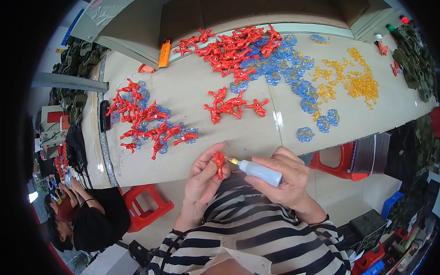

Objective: The person assembles small red and blue plastic toy components by hand, applying glue from a bottle to join the parts together.

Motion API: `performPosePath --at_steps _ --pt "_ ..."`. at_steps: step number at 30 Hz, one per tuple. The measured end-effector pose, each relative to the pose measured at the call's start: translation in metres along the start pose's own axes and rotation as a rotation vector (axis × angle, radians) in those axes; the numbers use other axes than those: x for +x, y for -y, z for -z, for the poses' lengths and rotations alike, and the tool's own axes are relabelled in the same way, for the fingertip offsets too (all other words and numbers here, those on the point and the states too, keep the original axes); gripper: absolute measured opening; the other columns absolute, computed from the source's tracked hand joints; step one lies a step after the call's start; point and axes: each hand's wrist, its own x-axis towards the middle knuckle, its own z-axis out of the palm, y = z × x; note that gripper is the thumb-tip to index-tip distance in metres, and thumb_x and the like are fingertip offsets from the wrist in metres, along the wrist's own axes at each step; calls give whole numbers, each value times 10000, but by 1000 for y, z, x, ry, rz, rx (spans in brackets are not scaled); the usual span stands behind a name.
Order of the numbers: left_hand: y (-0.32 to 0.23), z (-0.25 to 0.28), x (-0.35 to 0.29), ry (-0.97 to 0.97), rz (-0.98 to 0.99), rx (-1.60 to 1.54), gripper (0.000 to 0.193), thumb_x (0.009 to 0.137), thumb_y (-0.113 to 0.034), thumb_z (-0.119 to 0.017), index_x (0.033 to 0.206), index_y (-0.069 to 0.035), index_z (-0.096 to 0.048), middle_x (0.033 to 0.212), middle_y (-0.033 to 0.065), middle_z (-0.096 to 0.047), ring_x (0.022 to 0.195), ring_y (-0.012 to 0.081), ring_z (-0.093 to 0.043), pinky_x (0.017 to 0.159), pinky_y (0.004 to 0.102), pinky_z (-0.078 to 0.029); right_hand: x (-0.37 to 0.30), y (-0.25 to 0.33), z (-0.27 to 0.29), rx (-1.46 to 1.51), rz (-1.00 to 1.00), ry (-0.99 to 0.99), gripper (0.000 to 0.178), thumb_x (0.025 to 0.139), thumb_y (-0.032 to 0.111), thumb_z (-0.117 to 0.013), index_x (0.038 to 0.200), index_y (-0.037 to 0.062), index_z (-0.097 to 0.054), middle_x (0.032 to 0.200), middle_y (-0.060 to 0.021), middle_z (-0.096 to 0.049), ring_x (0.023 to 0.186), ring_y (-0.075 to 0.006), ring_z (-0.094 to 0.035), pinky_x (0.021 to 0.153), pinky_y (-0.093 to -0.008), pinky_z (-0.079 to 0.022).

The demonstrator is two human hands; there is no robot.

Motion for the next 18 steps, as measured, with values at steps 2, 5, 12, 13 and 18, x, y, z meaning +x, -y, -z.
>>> performPosePath --at_steps 2,5,12,13,18 --pt "0 -1 -1 1 -7 11 432 868 -92 -551 1264 10 -410 1000 84 -564 814 148 -561 722 258 -466 0 0 0 2 -1 -2 322 603 127 -750 858 -39 -645 602 -99 -589 509 -167 -457 472 -254 -340" --pt "1 0 0 15 -22 19 443 868 -92 -551 1271 15 -402 1001 83 -563 814 146 -555 728 255 -463 0 -1 1 2 -6 3 316 606 126 -748 856 -39 -646 602 -98 -589 510 -165 -460 470 -252 -340" --pt "0 -4 0 42 -13 34 504 864 -85 -553 1316 14 -351 1014 87 -561 811 139 -529 746 244 -443 0 -1 6 96 -4 12 339 575 56 -767 886 -21 -656 615 -83 -603 500 -146 -472 459 -242 -344" --pt "0 -4 0 41 -14 35 504 864 -85 -553 1316 14 -351 1014 87 -561 811 139 -529 746 244 -443 1 0 6 108 -2 15 340 575 54 -765 887 -22 -656 613 -86 -601 501 -147 -474 460 -242 -344" --pt "1 -5 1 44 5 62 504 862 -77 -551 1318 7 -353 1012 81 -560 809 140 -530 753 244 -441 -2 -2 4 118 -51 18 322 591 117 -748 848 -47 -646 596 -94 -587 528 -167 -484 483 -257 -359"
